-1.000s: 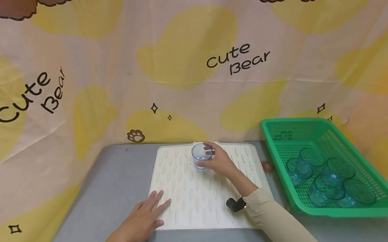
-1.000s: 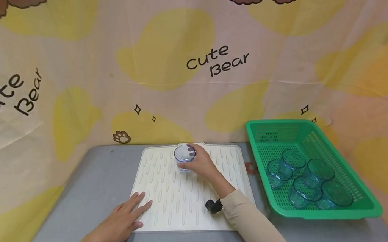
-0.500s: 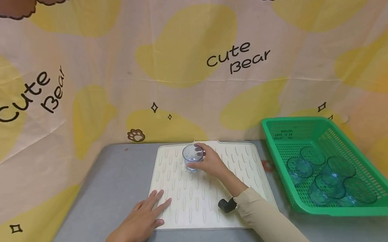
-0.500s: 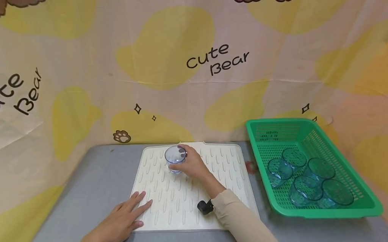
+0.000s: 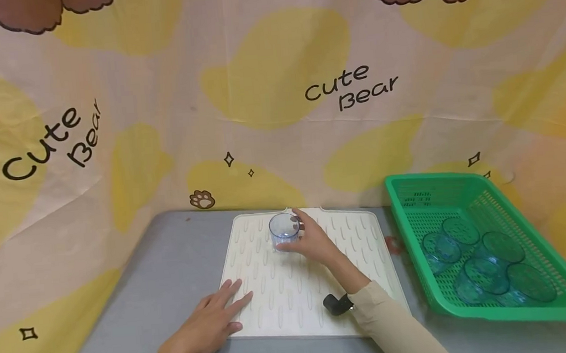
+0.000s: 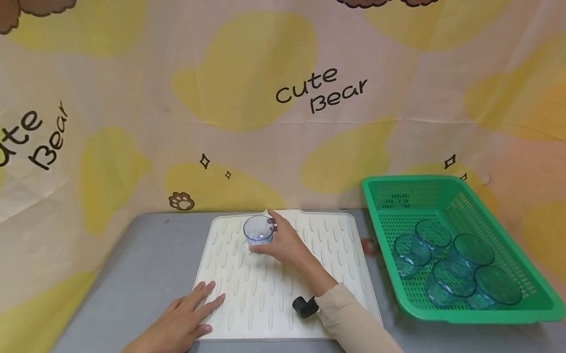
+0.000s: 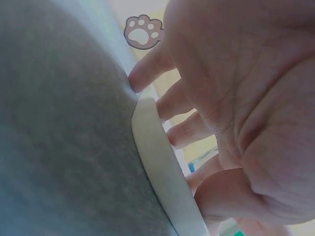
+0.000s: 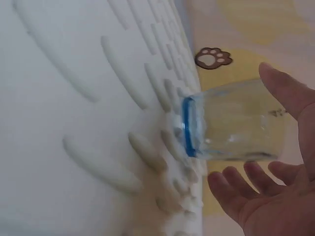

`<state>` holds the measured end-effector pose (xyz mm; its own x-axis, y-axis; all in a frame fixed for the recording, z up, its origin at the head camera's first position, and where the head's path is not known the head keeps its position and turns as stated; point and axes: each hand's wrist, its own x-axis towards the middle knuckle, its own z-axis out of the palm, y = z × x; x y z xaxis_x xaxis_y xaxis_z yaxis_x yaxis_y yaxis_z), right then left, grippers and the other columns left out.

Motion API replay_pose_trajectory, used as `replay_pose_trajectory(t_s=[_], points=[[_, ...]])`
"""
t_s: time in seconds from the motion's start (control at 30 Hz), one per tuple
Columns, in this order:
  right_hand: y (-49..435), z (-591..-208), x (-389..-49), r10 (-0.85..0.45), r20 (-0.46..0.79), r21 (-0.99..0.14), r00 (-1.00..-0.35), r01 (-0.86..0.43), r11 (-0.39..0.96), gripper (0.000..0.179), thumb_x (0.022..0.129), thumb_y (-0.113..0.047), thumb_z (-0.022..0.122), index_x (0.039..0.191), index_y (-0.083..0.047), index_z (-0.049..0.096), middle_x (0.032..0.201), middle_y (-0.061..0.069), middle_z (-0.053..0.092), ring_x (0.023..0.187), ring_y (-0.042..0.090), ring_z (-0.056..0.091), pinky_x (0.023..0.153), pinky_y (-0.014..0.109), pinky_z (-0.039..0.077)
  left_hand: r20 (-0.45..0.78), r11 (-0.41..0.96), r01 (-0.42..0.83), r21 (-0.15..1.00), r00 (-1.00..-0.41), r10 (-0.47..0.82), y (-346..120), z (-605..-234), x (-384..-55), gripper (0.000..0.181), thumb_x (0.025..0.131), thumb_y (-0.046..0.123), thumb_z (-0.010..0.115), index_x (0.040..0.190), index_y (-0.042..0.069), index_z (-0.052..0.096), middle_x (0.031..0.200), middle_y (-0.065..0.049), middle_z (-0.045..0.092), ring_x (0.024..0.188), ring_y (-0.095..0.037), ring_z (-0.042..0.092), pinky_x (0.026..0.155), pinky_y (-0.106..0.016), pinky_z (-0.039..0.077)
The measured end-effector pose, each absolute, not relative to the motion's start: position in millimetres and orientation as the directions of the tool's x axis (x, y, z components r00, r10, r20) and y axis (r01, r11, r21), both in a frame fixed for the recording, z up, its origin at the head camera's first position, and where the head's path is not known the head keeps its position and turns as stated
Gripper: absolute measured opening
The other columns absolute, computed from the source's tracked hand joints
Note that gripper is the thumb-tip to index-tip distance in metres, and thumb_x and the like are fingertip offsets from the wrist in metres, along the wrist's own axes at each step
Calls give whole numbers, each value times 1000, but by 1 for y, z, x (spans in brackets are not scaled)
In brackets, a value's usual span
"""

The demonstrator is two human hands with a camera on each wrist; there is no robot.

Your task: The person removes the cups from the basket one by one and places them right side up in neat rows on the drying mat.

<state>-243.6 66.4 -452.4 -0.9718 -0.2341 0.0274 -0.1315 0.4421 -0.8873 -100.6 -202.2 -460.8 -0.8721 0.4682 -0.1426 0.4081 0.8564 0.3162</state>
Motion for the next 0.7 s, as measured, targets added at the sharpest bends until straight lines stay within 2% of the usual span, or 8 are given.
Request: replay_pose_trajectory(t_s=[0.1,0.23,0.47,0.63,0.7], points=[[84,-445,-233,-225,48,-895,-973,-142,423,99,76,-26,87,156,-11,30,152,13,46,139,34,47,109,49,43,-134,854,417,311,-870,474,-201,-462,-100,58,95,28,64,149,24,46,162,-12,33,151,-37,27,110,-59,32],[114,-429,-211,-221,87,-858,-971,-186,478,88,82,-34,82,154,-15,36,153,8,45,141,30,44,109,48,43,-126,860,413,301,-876,465,-201,-464,-100,59,94,28,65,150,24,46,162,-12,33,151,-36,27,110,-57,32],[169,-404,-159,-202,109,-719,-973,-218,660,70,86,-44,76,147,-25,46,148,5,50,128,34,56,98,52,51,-122,859,417,298,-876,467,-201,-466,-99,59,94,29,65,149,23,47,162,-11,33,151,-36,27,110,-57,33],[205,-393,-135,-165,148,-634,-975,-221,741,65,88,-45,74,143,-22,49,145,6,51,117,34,60,91,54,53,-119,851,430,301,-869,481,-201,-462,-99,58,94,28,65,149,22,47,161,-12,34,150,-37,28,109,-58,34],[217,-391,-129,-157,168,-616,-973,-228,754,62,89,-39,75,142,-18,50,143,8,51,116,32,60,91,54,53,-114,849,436,297,-867,485,-201,-461,-99,58,94,28,65,149,22,47,161,-12,35,150,-37,29,108,-58,34]])
